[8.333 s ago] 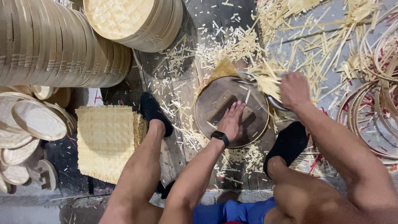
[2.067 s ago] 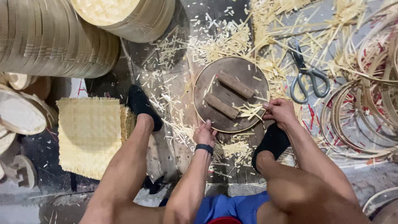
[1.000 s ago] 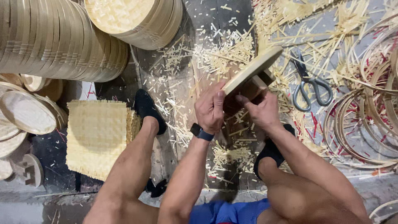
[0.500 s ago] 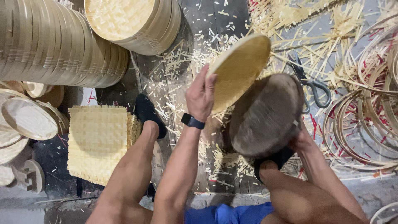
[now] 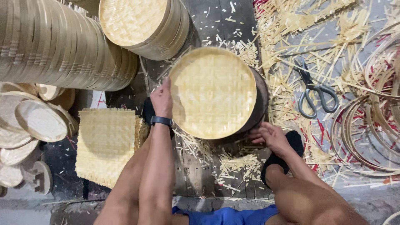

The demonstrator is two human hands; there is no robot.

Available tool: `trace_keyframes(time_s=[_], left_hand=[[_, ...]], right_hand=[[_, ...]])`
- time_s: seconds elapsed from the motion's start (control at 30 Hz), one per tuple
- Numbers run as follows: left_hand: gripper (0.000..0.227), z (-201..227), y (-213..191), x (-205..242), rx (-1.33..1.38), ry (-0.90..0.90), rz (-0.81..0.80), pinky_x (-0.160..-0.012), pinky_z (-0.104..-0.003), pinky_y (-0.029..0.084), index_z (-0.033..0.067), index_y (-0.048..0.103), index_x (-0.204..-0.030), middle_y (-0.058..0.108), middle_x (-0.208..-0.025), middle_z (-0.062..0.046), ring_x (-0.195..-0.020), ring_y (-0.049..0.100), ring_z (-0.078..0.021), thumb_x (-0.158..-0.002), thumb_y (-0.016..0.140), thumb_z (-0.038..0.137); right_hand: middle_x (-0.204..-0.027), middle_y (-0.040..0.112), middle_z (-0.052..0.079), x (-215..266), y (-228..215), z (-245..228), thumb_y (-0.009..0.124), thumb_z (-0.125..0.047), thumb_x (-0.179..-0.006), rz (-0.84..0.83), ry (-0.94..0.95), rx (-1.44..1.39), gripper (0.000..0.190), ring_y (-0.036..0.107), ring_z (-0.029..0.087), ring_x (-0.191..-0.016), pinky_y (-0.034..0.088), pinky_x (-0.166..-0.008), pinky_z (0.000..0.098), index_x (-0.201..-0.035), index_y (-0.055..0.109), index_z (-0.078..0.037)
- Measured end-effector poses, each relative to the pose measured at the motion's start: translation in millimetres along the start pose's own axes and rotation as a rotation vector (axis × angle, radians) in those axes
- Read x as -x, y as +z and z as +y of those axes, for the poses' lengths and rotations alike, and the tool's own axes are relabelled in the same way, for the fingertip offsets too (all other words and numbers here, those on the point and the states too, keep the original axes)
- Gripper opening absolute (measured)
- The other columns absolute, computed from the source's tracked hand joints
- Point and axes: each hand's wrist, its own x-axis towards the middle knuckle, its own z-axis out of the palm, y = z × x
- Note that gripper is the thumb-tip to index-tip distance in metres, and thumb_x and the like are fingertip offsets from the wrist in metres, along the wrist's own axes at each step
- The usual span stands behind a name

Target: The person assembles a bamboo steamer base by placing a woven mat into a circular frame and using a circular press and scissors to trim and secure the materials.

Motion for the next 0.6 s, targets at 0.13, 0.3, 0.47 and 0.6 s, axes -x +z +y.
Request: trace_keyframes(time_s=[0.13, 0.3, 0.47, 0.6], left_hand=[[0.058, -77, 42, 2, 0.153, -0.085, -0.125, -0.054, -0.030, 0.026, 0.0088, 0.047, -0.063, 0.040, -0.064, 0.008, -0.061, 0.032, -0.0087, -0.099, 0.071, 0.047], [0.056, -104, 86, 4, 0.107, -0.138, -0.193, -0.060, -0.032, 0.033, 0.0015, 0.053, -0.072, 0.044, -0.071, 0.002, -0.069, 0.036, -0.0112, -0.105, 0.071, 0.043], [0.036, -7, 110, 59, -0.425, 0.557, 0.098, -0.097, -0.042, 0.052, -0.0021, 0.067, -0.124, 0.067, -0.124, -0.021, -0.114, 0.062, -0.0297, -0.098, 0.065, 0.023], [0.036, 55, 163, 174, -0.646, 0.591, -0.787, -0.116, -0.050, 0.037, -0.0023, 0.068, -0.100, 0.060, -0.126, -0.028, -0.129, 0.051, -0.0407, -0.093, 0.066, 0.033]], right_hand=[[-0.100, 0.080, 0.015, 25, -10, -2, 0.046, -0.002, -0.095, 0.192, -0.214, 0.401, 0.038, 0.078, 0.024, -0.088, 0.062, -0.076, 0.0324, -0.125, 0.069, -0.001], [-0.087, 0.071, 0.010, 52, -2, -9, 0.066, -0.011, -0.085, 0.509, -0.555, 0.942, 0.018, 0.069, 0.025, -0.083, 0.053, -0.076, 0.0416, -0.099, 0.077, -0.009], [-0.083, 0.068, 0.009, 45, 0, -16, 0.068, -0.010, -0.080, 0.548, -0.635, 1.042, 0.010, 0.065, 0.028, -0.079, 0.050, -0.074, 0.0438, -0.088, 0.073, -0.007], [-0.083, 0.067, 0.012, 43, 4, -20, 0.069, -0.010, -0.076, 0.604, -0.657, 1.013, 0.009, 0.065, 0.033, -0.082, 0.052, -0.076, 0.0458, -0.085, 0.071, -0.007]])
